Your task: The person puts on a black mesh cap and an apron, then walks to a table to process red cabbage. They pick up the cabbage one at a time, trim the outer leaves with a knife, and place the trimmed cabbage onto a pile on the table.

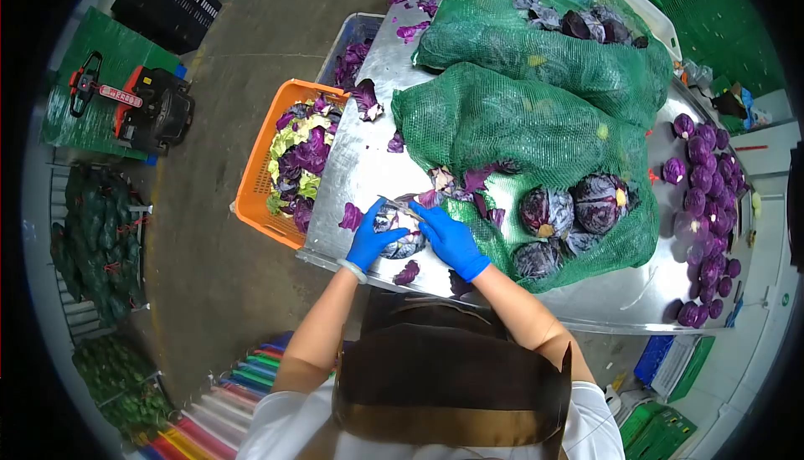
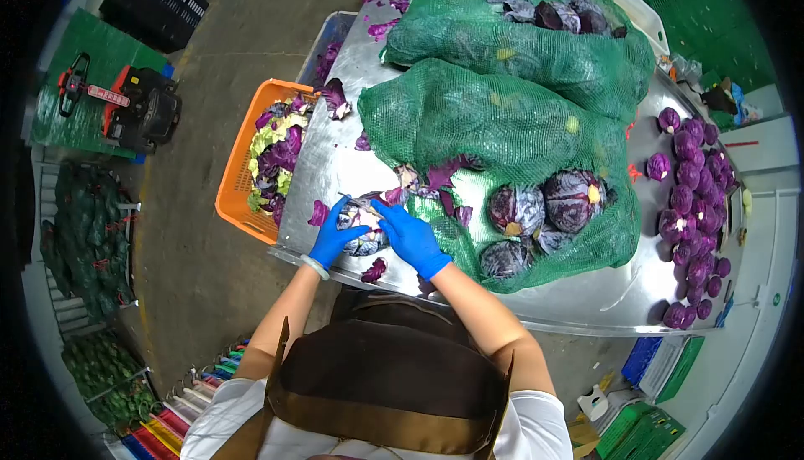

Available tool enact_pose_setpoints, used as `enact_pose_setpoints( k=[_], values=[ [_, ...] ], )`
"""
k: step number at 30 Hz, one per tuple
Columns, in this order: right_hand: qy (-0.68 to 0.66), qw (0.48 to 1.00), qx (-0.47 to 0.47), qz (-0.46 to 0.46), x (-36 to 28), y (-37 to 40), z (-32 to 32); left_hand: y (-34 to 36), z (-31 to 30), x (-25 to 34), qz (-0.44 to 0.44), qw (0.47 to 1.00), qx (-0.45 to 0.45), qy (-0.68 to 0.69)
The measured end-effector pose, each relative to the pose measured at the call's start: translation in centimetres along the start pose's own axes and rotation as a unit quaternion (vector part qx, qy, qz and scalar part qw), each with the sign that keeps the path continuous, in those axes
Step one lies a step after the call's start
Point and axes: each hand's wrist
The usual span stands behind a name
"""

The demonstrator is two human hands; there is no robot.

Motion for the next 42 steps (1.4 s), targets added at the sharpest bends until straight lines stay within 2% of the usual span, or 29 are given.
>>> enact_pose_setpoints(
  k=[2, 3, 4, 5, 6, 7, 8, 9, 11, 12, 13, 15, 18, 19, 21, 22, 23, 24, 25, 26, 29, 31, 34, 35, 37, 38, 39, 41, 42],
  values=[
    [0.045, 0.994, -0.091, 0.038, -0.3, -1.2, 0.6, -0.4, 0.1, -0.4, 0.039, 0.991, 0.006, -0.131],
    [0.064, 0.987, -0.137, 0.061, -0.5, -1.6, 0.6, -0.6, 0.1, -0.7, 0.05, 0.989, 0.017, -0.139],
    [0.062, 0.992, -0.102, 0.032, 0.6, -1.7, 1.8, -0.7, 0.1, -0.9, 0.058, 0.987, 0.026, -0.149],
    [0.053, 0.994, -0.082, 0.051, 1.7, -1.9, 2.7, -0.8, 0.2, -1.1, 0.067, 0.985, 0.034, -0.158],
    [0.016, 0.992, -0.057, 0.112, 3.1, -3.1, 3.0, -0.5, 0.8, 0.5, 0.05, 0.985, 0.027, -0.165],
    [-0.019, 0.985, -0.031, 0.168, 4.6, -4.2, 3.1, 0.0, 0.9, 0.3, 0.093, 0.975, 0.017, -0.202],
    [0.033, 0.976, -0.09, 0.195, 5.9, -4.8, 3.1, 0.7, 0.8, -0.2, 0.14, 0.96, 0.007, -0.242],
    [0.019, 0.988, -0.065, 0.14, 5.6, -5.3, 2.8, 0.9, 0.5, -0.6, 0.189, 0.94, -0.005, -0.283],
    [-0.011, 0.999, -0.03, 0.039, 3.9, -4.1, 2.3, 1.4, 0.0, -1.0, 0.12, 0.981, 0.008, -0.152],
    [0.038, 0.999, -0.002, 0.011, 3.1, -4.0, 2.7, 2.1, -0.3, -0.5, 0.093, 0.989, 0.005, -0.114],
    [0.071, 0.993, -0.063, 0.075, 3.3, -4.6, 2.5, 2.4, -0.7, 0.0, 0.069, 0.995, 0.001, -0.077],
    [0.111, 0.98, 0.046, 0.157, 7.4, -5.9, 4.7, 3.0, -1.2, 0.1, 0.083, 0.985, -0.011, -0.153],
    [0.123, 0.983, 0.036, 0.132, 5.8, -5.9, 4.0, 3.6, -2.7, -1.1, 0.078, 0.975, 0.023, -0.207],
    [0.124, 0.984, 0.031, 0.125, 4.0, -5.2, 3.2, 4.1, -2.5, 0.0, -0.005, 0.983, 0.048, -0.179],
    [0.072, 0.99, 0.094, 0.079, 2.2, -3.6, 2.4, 4.6, -1.1, 5.0, -0.164, 0.975, 0.097, -0.117],
    [0.052, 0.991, 0.108, 0.057, 2.0, -2.6, 1.9, 4.6, -0.6, 6.7, -0.205, 0.971, 0.062, -0.105],
    [0.035, 0.991, 0.121, 0.033, 1.6, -1.5, 1.2, 4.0, -1.4, 4.7, -0.134, 0.978, 0.05, -0.153],
    [-0.009, 0.989, -0.032, 0.146, -0.3, -0.3, -1.1, 3.1, -2.9, 1.0, -0.063, 0.977, 0.038, -0.198],
    [-0.055, 0.986, -0.049, 0.152, 0.5, 1.3, -0.2, 2.7, -3.5, -1.1, 0.009, 0.969, 0.024, -0.244],
    [-0.099, 0.98, -0.052, 0.165, 0.8, 2.8, 0.8, 2.4, -2.8, -0.5, -0.026, 0.988, -0.029, -0.15],
    [-0.145, 0.975, -0.019, 0.165, -0.4, 4.7, 1.6, 2.3, 0.1, -1.5, -0.008, 0.992, -0.039, -0.119],
    [-0.108, 0.978, -0.028, 0.175, -1.4, 4.6, 1.3, 2.9, 1.3, -2.0, 0.003, 0.99, 0.004, -0.142],
    [-0.073, 0.978, -0.016, 0.195, 0.6, 4.8, 4.1, 3.5, 2.5, -3.5, 0.026, 0.989, 0.068, -0.133],
    [-0.098, 0.97, 0.062, 0.212, 4.3, 4.7, 7.4, 4.0, 2.8, -3.6, 0.042, 0.983, 0.065, -0.165],
    [-0.087, 0.956, -0.023, 0.281, 6.0, 3.2, 6.7, 4.9, 2.8, -3.0, 0.087, 0.966, 0.061, -0.234],
    [-0.137, 0.954, -0.046, 0.262, 5.6, 2.9, 6.3, 4.8, 1.3, -5.3, 0.082, 0.986, 0.047, -0.138],
    [-0.115, 0.967, -0.032, 0.225, 4.0, 2.5, 5.3, 4.8, 0.4, -5.8, 0.089, 0.992, 0.03, -0.086],
    [-0.063, 0.978, -0.032, 0.197, 2.2, 1.3, 4.1, 4.9, -0.2, -2.9, 0.035, 0.999, 0.029, -0.018],
    [-0.017, 0.975, -0.021, 0.222, 3.9, 0.5, 4.8, 5.1, 0.2, -1.0, -0.01, 0.998, 0.041, 0.056]
  ],
)
Point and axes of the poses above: each hand's wrist, its own y-axis away from the middle knuckle, its own z-axis out of the palm, x = y × z, and after that the axes turned 8 degrees about y, right-handed
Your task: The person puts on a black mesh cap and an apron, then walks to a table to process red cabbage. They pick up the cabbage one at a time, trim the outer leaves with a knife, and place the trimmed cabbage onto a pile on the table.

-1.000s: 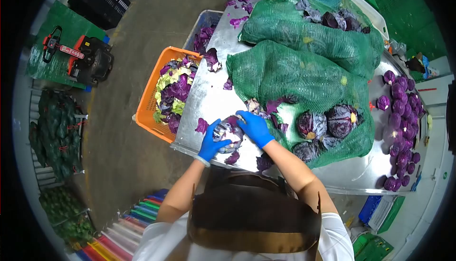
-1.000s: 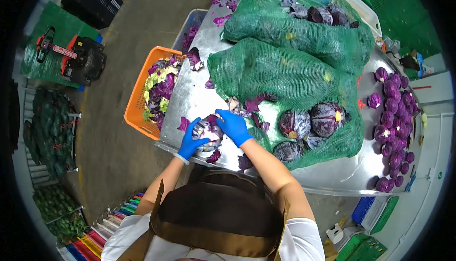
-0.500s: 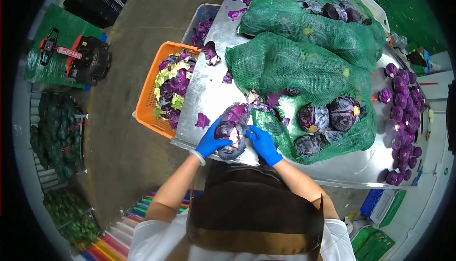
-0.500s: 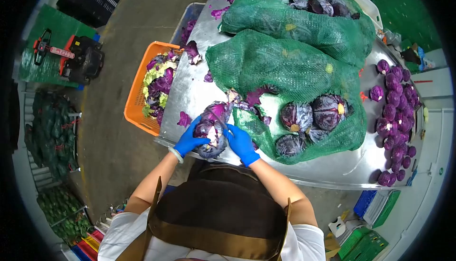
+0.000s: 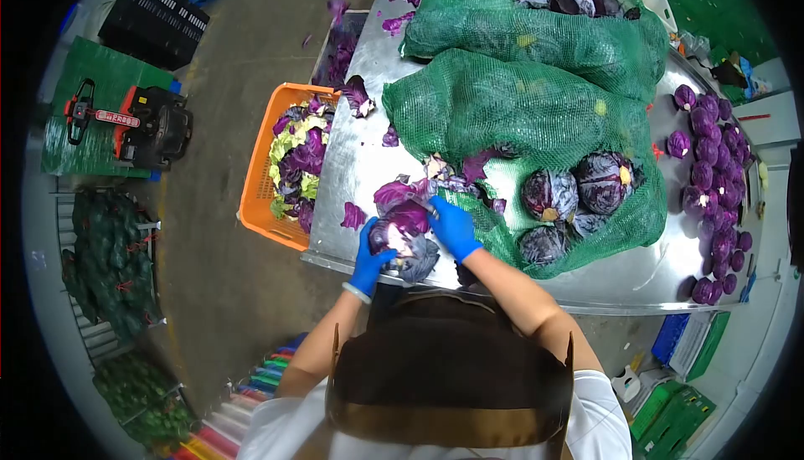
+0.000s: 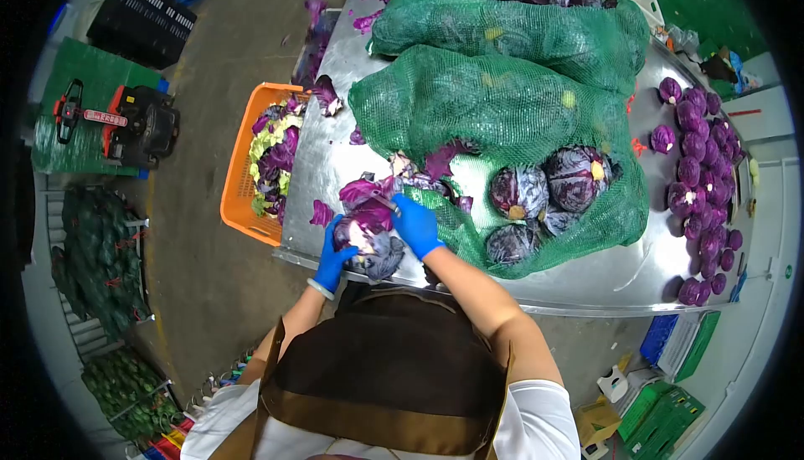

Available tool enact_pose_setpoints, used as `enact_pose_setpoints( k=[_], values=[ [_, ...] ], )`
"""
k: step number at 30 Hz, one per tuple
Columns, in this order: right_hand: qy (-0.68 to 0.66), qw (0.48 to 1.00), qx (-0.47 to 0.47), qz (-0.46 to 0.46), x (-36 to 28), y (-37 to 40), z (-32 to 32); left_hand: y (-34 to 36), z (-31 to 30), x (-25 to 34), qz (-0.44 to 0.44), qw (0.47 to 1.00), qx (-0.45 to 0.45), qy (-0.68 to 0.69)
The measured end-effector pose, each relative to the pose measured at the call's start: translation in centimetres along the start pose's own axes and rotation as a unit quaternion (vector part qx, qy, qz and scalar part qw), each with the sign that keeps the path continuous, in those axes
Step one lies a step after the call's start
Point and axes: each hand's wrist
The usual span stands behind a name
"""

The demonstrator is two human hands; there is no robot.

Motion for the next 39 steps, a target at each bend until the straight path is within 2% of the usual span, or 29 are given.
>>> enact_pose_setpoints(
  k=[1, 2, 3, 5, 7, 8, 9, 11, 12, 15, 16, 20, 23, 24, 27, 31, 32, 33, 35, 38, 39],
  values=[
    [0.043, 0.999, 0.019, 0.025, 1.5, -1.7, 0.6, -1.0, -2.6, -3.0, 0.009, 0.997, -0.005, 0.079],
    [0.008, 0.998, 0.046, 0.05, 2.3, -3.3, 0.1, -0.8, -1.4, -1.8, -0.003, 0.983, 0.007, 0.184],
    [0.035, 0.998, 0.042, 0.045, 2.1, -3.8, -0.3, -1.0, 0.4, -0.4, -0.013, 0.958, 0.016, 0.286],
    [0.009, 0.998, 0.059, -0.018, -0.2, -2.7, -1.4, -1.0, 2.8, 1.1, 0.025, 0.946, 0.035, 0.321],
    [-0.025, 0.994, 0.086, -0.07, -4.0, -0.3, -3.9, -1.8, 2.6, -0.2, 0.012, 0.979, 0.115, 0.169],
    [-0.038, 0.989, 0.105, -0.099, -4.9, 0.5, -4.9, -1.4, 3.1, 0.8, -0.048, 0.985, 0.142, 0.081],
    [-0.078, 0.997, -0.001, -0.018, -3.9, 1.2, -4.2, -2.0, 1.6, -1.9, -0.006, 0.99, 0.141, -0.009],
    [-0.114, 0.988, 0.027, -0.103, -1.9, 2.0, -3.0, -0.9, 1.4, -2.1, 0.097, 0.97, 0.115, -0.192],
    [-0.125, 0.987, 0.026, -0.101, -1.4, 2.4, -3.1, -0.7, 1.6, -0.1, 0.296, 0.867, 0.105, -0.386],
    [-0.135, 0.99, -0.042, -0.015, -1.4, 3.2, -4.5, -1.8, 3.0, 4.6, 0.259, 0.821, -0.136, -0.491],
    [-0.141, 0.99, -0.006, -0.025, -0.7, 3.4, -3.6, -2.5, 3.1, 4.6, 0.277, 0.804, -0.14, -0.508],
    [-0.158, 0.985, 0.043, -0.051, -0.8, 5.7, -5.0, -3.3, 5.3, 4.5, 0.147, 0.817, -0.064, -0.554],
    [-0.147, 0.986, 0.065, -0.049, -2.0, 6.5, -5.5, -3.3, 6.2, 3.7, 0.124, 0.854, -0.086, -0.497],
    [-0.139, 0.986, 0.075, -0.05, -2.3, 6.5, -5.5, -3.2, 6.7, 3.6, 0.12, 0.852, -0.072, -0.505],
    [-0.048, 0.995, 0.084, -0.018, -2.3, 5.7, -4.3, -2.3, 8.0, 3.5, 0.104, 0.84, -0.032, -0.531],
    [-0.103, 0.985, 0.067, 0.124, 3.8, 1.1, -1.9, -1.5, 9.3, 3.0, 0.063, 0.846, 0.002, -0.529],
    [-0.086, 0.989, 0.104, 0.058, 4.2, 1.0, -2.1, -1.2, 9.0, 2.6, 0.107, 0.84, -0.001, -0.532],
    [-0.107, 0.99, 0.082, 0.034, 3.7, 1.0, -2.1, -1.3, 8.1, 1.8, 0.124, 0.858, -0.007, -0.498],
    [-0.03, 0.998, 0.046, -0.031, 0.1, 2.5, -4.4, -0.9, 6.7, 2.4, 0.12, 0.874, -0.041, -0.468],
    [0.01, 0.992, 0.008, 0.123, 2.0, 0.2, -6.0, -1.3, 5.1, 2.6, 0.144, 0.89, -0.085, -0.424],
    [0.031, 0.997, 0.032, 0.058, 2.1, 0.5, -6.5, -1.2, 5.0, 2.3, 0.143, 0.902, -0.072, -0.401]
  ],
)
Point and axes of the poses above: each hand's wrist, its own y-axis away from the middle knuckle, its own z-axis out of the palm, x = y × z, and after that the axes turned 8 degrees about y, right-handed
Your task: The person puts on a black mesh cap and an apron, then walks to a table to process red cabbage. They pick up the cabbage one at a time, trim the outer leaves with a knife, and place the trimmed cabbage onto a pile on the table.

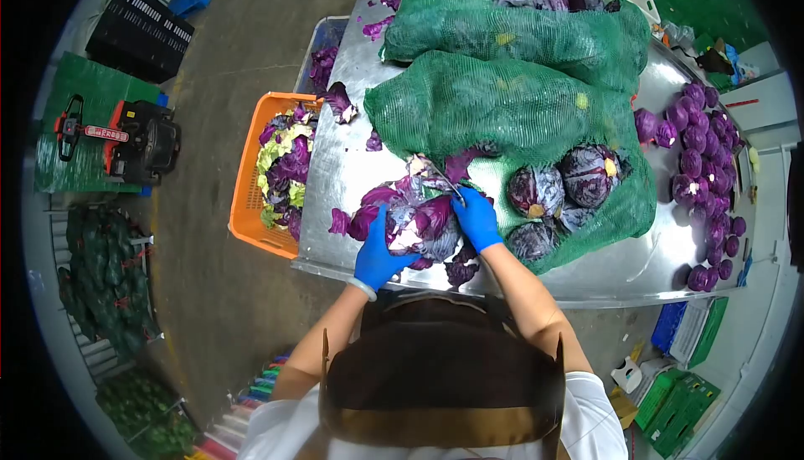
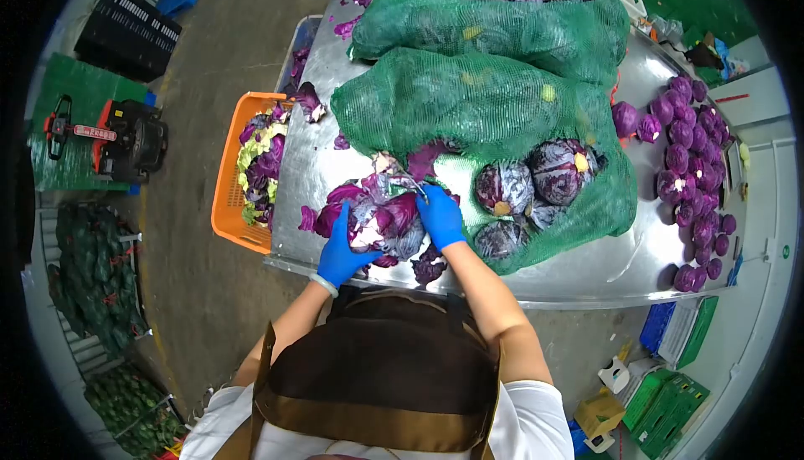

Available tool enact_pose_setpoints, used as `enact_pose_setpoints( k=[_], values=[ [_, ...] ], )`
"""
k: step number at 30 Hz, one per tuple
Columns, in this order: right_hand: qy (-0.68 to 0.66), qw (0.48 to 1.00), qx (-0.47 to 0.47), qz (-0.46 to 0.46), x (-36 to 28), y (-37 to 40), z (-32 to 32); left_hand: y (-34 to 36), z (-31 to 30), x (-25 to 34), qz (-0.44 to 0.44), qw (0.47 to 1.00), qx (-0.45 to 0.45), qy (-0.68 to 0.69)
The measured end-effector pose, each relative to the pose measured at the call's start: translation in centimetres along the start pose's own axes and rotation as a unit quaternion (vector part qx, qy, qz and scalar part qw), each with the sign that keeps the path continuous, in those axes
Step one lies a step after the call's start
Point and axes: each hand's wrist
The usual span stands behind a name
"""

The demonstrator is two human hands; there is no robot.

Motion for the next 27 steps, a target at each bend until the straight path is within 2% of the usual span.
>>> enact_pose_setpoints(
  k=[2, 3, 4, 6, 9, 16, 20, 21, 22, 24, 25, 26, 27],
  values=[
    [0.031, 0.989, 0.057, -0.132, -0.7, 0.8, -1.5, 0.2, 0.4, -0.8, -0.009, 0.998, 0.03, 0.045],
    [0.018, 0.971, 0.064, -0.228, -1.8, 1.8, -2.6, 0.1, 1.0, -1.3, -0.004, 0.998, 0.053, 0.018],
    [0.052, 0.964, 0.009, -0.261, -2.6, 2.6, -3.0, -0.1, 1.1, -0.1, -0.019, 0.998, 0.06, 0.022],
    [0.024, 0.972, -0.041, -0.228, -3.7, 3.8, -2.7, -1.4, 1.5, -0.3, -0.019, 0.999, 0.044, -0.008],
    [0.1, 0.973, -0.058, -0.199, -3.7, 2.9, -1.9, -2.6, 1.4, 0.7, -0.033, 0.999, 0.017, -0.027],
    [0.121, 0.972, -0.019, -0.199, -3.9, 0.9, 0.1, -3.1, 1.8, 1.3, -0.055, 0.997, 0.028, -0.044],
    [0.047, 0.997, -0.015, -0.065, -1.5, -3.0, 1.4, -3.1, 2.0, 2.4, -0.026, 0.995, 0.019, -0.09],
    [0.026, 0.998, -0.021, -0.043, 0.0, -4.1, 2.0, -2.3, 2.1, 1.6, 0.014, 0.993, 0.02, -0.113],
    [-0.021, 0.998, 0.0, -0.063, -0.8, -3.6, 1.3, -1.8, 1.9, 0.8, 0.059, 0.992, 0.022, -0.108],
    [-0.112, 0.988, 0.036, -0.102, -2.1, -1.1, 0.3, -1.0, 0.8, -0.9, 0.029, 0.999, 0.0, -0.035],
    [-0.067, 0.995, -0.019, -0.065, -2.0, -0.5, 1.5, -0.7, 0.1, -2.1, 0.027, 0.999, -0.021, -0.001],
    [-0.051, 0.995, 0.008, -0.088, -1.7, 0.1, 2.4, -0.1, -0.5, -3.1, 0.023, 0.998, -0.041, 0.035],
    [-0.022, 0.999, 0.016, -0.045, -1.3, -0.5, 2.3, 0.2, -1.1, -3.4, 0.011, 0.997, -0.045, 0.058]
  ],
)
Point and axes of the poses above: each hand's wrist, its own y-axis away from the middle knuckle, its own z-axis out of the palm, x = y × z, and after that the axes turned 8 degrees about y, right-handed
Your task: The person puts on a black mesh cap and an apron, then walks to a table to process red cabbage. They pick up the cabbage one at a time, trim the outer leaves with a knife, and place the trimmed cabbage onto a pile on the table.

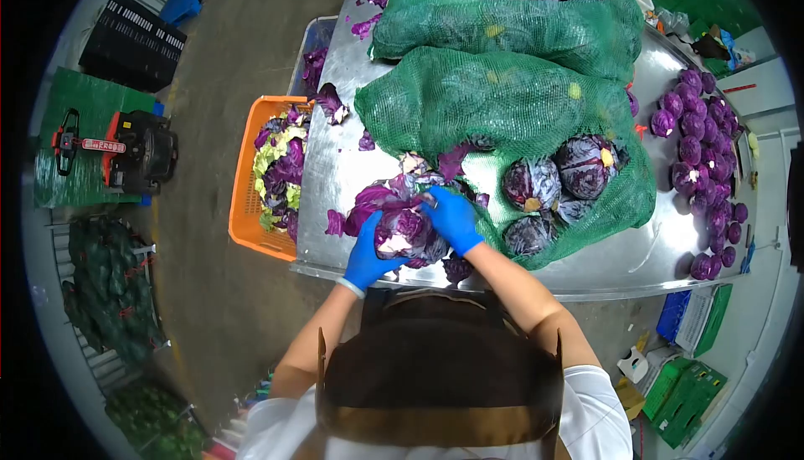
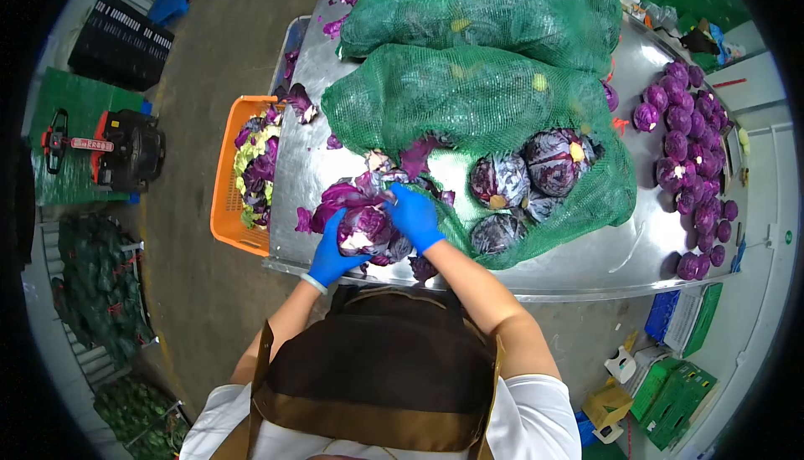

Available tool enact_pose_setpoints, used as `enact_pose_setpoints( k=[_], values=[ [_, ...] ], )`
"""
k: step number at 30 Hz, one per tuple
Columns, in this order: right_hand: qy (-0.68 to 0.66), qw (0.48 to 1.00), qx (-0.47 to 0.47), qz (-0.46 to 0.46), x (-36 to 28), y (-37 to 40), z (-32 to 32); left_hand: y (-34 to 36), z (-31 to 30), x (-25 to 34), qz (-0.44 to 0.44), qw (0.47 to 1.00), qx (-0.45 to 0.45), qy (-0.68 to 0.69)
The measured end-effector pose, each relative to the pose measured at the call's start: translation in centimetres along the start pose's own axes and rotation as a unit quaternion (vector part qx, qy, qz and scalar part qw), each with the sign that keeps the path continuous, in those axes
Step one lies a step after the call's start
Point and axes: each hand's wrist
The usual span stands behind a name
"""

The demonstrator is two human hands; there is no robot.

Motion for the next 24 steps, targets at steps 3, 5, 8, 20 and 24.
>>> enact_pose_setpoints(
  k=[3, 5, 8, 20, 24],
  values=[
    [0.07, 0.994, 0.022, 0.08, 4.6, -3.5, -0.1, -0.3, -2.3, 0.4, 0.036, 0.994, -0.095, -0.043],
    [0.023, 0.996, 0.03, -0.079, 3.4, -2.4, -1.7, -1.0, -3.0, 1.9, 0.042, 0.991, -0.125, -0.021],
    [-0.038, 0.978, -0.01, -0.203, -2.8, 0.3, -4.8, -2.4, -3.2, 2.7, 0.07, 0.991, -0.113, -0.001],
    [-0.119, 0.986, -0.009, -0.119, -1.6, 3.8, -3.0, -2.3, 2.8, 2.8, -0.07, 0.995, 0.072, 0.015],
    [0.049, 0.978, -0.048, -0.195, -2.8, 3.0, -3.3, -3.8, 2.0, 2.3, -0.099, 0.993, 0.05, 0.034]
  ],
)
Point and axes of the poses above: each hand's wrist, its own y-axis away from the middle knuckle, its own z-axis out of the palm, x = y × z, and after that the axes turned 8 degrees about y, right-handed
